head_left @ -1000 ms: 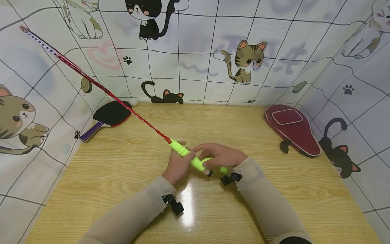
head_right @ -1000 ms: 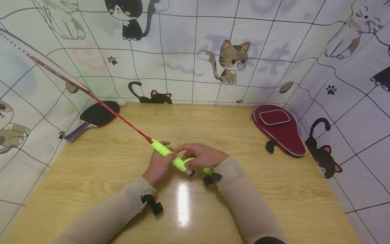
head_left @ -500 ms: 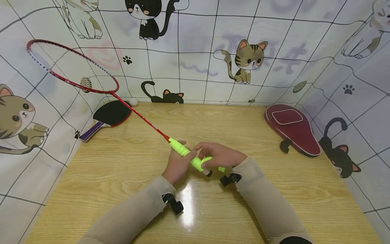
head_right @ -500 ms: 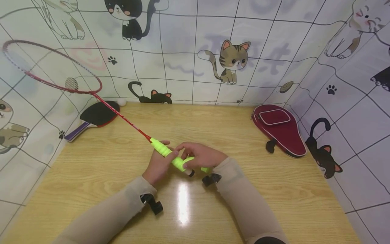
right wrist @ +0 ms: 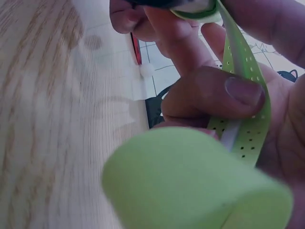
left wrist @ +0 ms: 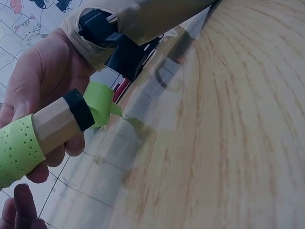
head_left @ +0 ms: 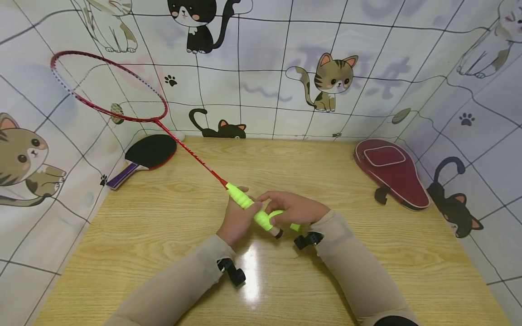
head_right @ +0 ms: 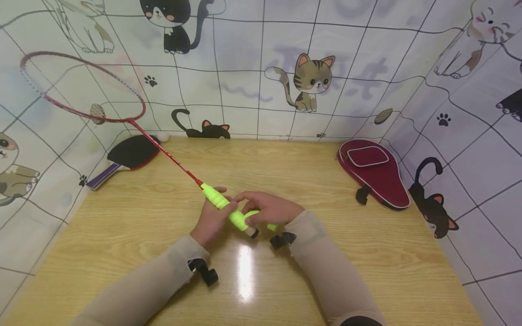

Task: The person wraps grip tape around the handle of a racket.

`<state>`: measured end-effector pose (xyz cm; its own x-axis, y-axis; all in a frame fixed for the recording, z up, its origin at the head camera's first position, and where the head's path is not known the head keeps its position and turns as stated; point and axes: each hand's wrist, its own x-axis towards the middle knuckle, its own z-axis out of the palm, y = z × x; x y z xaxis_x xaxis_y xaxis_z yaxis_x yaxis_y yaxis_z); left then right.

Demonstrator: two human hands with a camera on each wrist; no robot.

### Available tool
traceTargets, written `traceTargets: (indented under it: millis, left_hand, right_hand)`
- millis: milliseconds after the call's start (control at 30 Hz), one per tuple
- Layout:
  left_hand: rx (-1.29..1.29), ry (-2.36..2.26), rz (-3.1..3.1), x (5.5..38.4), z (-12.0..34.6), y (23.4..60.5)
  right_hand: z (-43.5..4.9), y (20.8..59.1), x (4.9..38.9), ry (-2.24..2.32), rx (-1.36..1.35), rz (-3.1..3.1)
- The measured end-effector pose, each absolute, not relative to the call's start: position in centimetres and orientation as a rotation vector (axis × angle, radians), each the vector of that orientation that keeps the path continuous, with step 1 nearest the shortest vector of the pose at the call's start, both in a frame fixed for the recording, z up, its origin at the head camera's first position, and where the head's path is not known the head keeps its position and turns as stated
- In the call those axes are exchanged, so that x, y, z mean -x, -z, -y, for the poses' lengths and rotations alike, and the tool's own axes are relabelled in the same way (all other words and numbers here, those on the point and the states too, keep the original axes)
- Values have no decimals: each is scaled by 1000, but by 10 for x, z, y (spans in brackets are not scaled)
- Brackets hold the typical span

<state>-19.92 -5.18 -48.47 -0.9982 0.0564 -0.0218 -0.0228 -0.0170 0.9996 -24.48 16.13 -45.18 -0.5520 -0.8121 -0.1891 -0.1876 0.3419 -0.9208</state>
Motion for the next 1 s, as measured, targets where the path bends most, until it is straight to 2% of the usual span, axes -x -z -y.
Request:
traceTargets:
  millis: [400,800,1000]
  left_hand:
    - [8,-2144,-2211,200,51,486]
    - [-106,-2215,-2117,199,51,486]
    - [-54,-2179,-2157,198,50,486]
  right_hand:
    - [-162,454,246,1221,877,-2009]
    - [-166,455,251,1253,854,-1881]
    - [-164,452,248,1251,841,-1907]
